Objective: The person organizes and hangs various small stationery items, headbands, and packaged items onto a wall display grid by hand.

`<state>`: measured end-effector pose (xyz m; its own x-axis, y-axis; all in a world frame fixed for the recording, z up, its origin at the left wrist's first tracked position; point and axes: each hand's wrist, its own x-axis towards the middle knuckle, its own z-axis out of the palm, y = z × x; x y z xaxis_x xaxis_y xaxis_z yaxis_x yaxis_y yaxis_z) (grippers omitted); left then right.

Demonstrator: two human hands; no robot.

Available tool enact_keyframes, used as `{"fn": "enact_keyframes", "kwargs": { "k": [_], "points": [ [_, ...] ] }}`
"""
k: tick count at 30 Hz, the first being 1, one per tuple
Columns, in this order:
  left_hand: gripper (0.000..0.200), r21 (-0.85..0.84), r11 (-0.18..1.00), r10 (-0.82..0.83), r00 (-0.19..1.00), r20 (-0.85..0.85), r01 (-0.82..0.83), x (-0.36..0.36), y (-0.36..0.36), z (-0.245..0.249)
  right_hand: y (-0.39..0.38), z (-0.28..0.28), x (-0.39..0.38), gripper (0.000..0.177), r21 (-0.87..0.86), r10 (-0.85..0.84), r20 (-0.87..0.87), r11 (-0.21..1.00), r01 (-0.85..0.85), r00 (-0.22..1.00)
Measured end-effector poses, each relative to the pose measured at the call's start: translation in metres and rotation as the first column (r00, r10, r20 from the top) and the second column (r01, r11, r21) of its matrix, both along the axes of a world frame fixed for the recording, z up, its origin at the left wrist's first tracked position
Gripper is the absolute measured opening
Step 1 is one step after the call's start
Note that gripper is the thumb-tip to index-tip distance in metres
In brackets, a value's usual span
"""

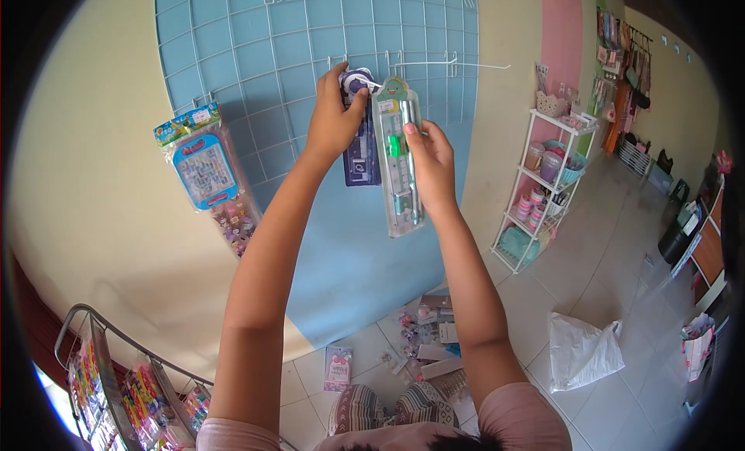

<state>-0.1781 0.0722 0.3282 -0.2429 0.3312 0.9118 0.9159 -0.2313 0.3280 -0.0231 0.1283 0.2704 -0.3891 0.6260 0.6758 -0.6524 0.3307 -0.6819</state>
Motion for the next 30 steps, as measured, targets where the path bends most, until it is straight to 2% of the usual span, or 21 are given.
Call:
{"fn": "enact_keyframes", "kwargs": {
  "k": [4,7,10,14,18,24,27,28,30],
  "points": [
    [0.050,-0.015,1.000,0.017,1.000,0.010,-0.017,0.003,-0.002,0.002,0.004,-0.005,0.002,0.032,-0.028,-0.038,0.020,0.999,0.038,0.999],
    [0.046,-0.042,0.999,0.032,0.999,-0.011,-0.033,0.002,-0.003,0.004,0.003,-0.006,0.006,0.031,-0.031,0.031,-0.045,0.999,-0.033,0.998],
    [0.043,-0.052,0.997,0.056,0.998,0.003,-0.056,0.002,-0.004,0.004,-0.004,-0.002,0.011,0.031,0.001,0.012,-0.129,1.000,-0.012,0.992],
    [0.042,-0.049,0.998,0.039,0.999,0.012,-0.038,0.003,-0.004,0.005,-0.009,0.009,0.009,0.032,0.013,-0.026,-0.064,1.000,0.026,0.998],
    [0.042,-0.064,0.998,0.031,0.999,0.035,-0.029,0.003,-0.004,0.006,-0.004,0.008,0.005,0.032,-0.002,0.035,0.010,0.999,-0.035,0.999],
    [0.042,-0.086,0.995,0.051,0.998,0.038,-0.048,0.001,-0.004,0.008,0.000,0.000,0.000,0.031,0.058,0.001,-0.003,0.998,-0.001,1.000],
    [0.042,-0.071,0.995,0.066,0.998,0.002,-0.066,0.001,-0.004,0.009,0.003,-0.002,-0.006,0.032,0.016,0.019,0.018,1.000,-0.020,1.000],
    [0.043,-0.064,0.995,0.072,0.997,-0.015,-0.073,0.001,-0.003,0.007,0.007,-0.002,-0.012,0.032,0.064,-0.018,0.015,0.998,0.017,1.000],
    [0.043,0.030,0.999,-0.024,0.998,-0.067,0.026,-0.010,-0.001,0.002,0.016,-0.004,-0.029,0.032,0.151,-0.090,0.015,0.985,0.087,0.996]
  ]
}}
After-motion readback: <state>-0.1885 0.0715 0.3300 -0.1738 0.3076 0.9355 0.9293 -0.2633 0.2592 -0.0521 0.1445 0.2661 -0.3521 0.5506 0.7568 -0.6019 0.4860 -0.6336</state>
